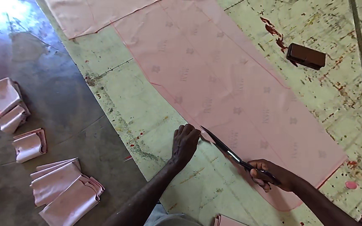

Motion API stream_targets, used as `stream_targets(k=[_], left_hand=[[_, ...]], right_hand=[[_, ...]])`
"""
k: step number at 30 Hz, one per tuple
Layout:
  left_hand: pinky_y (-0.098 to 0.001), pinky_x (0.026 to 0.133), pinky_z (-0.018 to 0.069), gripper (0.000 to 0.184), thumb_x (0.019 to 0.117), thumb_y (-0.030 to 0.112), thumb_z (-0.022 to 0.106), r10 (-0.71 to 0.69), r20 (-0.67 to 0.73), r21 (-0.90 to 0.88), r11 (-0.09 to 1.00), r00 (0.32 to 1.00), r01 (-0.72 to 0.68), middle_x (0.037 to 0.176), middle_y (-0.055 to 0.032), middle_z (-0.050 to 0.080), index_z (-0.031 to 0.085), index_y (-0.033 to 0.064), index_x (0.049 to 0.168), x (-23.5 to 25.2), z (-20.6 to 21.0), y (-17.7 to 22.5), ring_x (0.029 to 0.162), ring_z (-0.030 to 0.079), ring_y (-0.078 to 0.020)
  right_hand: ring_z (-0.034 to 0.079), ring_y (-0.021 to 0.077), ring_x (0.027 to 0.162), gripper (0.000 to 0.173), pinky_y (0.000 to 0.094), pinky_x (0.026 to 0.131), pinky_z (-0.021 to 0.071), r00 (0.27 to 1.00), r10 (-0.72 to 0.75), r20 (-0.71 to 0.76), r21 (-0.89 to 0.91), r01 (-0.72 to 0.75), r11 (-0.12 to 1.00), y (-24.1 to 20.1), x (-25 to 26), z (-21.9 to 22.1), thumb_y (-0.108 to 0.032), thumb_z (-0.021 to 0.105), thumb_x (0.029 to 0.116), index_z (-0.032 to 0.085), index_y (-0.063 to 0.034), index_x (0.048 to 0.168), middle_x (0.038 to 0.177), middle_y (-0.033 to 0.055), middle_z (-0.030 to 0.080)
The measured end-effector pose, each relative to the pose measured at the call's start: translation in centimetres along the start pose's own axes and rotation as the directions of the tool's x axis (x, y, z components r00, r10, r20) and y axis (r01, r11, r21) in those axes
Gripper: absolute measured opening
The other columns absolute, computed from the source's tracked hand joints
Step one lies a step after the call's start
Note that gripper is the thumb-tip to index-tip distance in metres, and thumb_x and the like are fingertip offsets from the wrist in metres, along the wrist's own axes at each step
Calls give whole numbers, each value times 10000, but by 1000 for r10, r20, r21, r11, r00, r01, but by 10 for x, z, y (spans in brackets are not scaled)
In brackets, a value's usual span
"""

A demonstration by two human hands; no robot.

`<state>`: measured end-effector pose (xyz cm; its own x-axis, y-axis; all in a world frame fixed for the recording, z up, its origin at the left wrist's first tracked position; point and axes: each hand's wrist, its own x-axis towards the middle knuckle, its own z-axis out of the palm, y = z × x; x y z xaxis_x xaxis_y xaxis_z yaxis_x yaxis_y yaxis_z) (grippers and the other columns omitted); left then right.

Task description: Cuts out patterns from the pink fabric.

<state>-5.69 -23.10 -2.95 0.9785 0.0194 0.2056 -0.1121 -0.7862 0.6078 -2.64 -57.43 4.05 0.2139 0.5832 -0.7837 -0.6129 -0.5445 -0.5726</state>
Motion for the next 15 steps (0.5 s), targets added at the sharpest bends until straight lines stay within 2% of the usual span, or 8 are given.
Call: stream_targets(k=[5,9,12,15], left_hand=[[-421,784,488,150,1017,220,620,13,-26,-28,1000,1000,-14,1004,-48,645,751,152,1042,-1,1,-2,941,602,-240],[-400,781,487,159,1021,227,612,21,-38,-32,999,999,-22,985,-38,639,756,160,1033,0,4,-4,926,597,-225],[-402,782,488,161,1021,228,609,20,-44,-37,999,999,-21,997,-35,639,755,161,1033,1,6,-5,933,596,-223],[-414,768,487,148,1011,212,624,32,-49,-48,998,998,-34,1005,-43,641,756,149,1036,-1,2,-4,923,597,-231]], right_hand=[[551,90,471,615,245,469,519,1000,1,-14,-18,-1,1000,-11,9,1,-720,789,732,624,-148,888,605,-15,527],[514,87,431,588,245,424,487,998,9,-58,-31,-10,999,-6,19,9,-693,796,745,611,-148,864,576,-23,495],[523,86,442,579,243,433,491,999,4,-48,-25,-5,1000,-6,20,9,-686,794,754,610,-151,878,590,-28,507],[530,86,467,628,238,453,488,998,13,-60,-56,-17,998,-15,25,12,-728,789,723,609,-153,900,618,-26,524]])
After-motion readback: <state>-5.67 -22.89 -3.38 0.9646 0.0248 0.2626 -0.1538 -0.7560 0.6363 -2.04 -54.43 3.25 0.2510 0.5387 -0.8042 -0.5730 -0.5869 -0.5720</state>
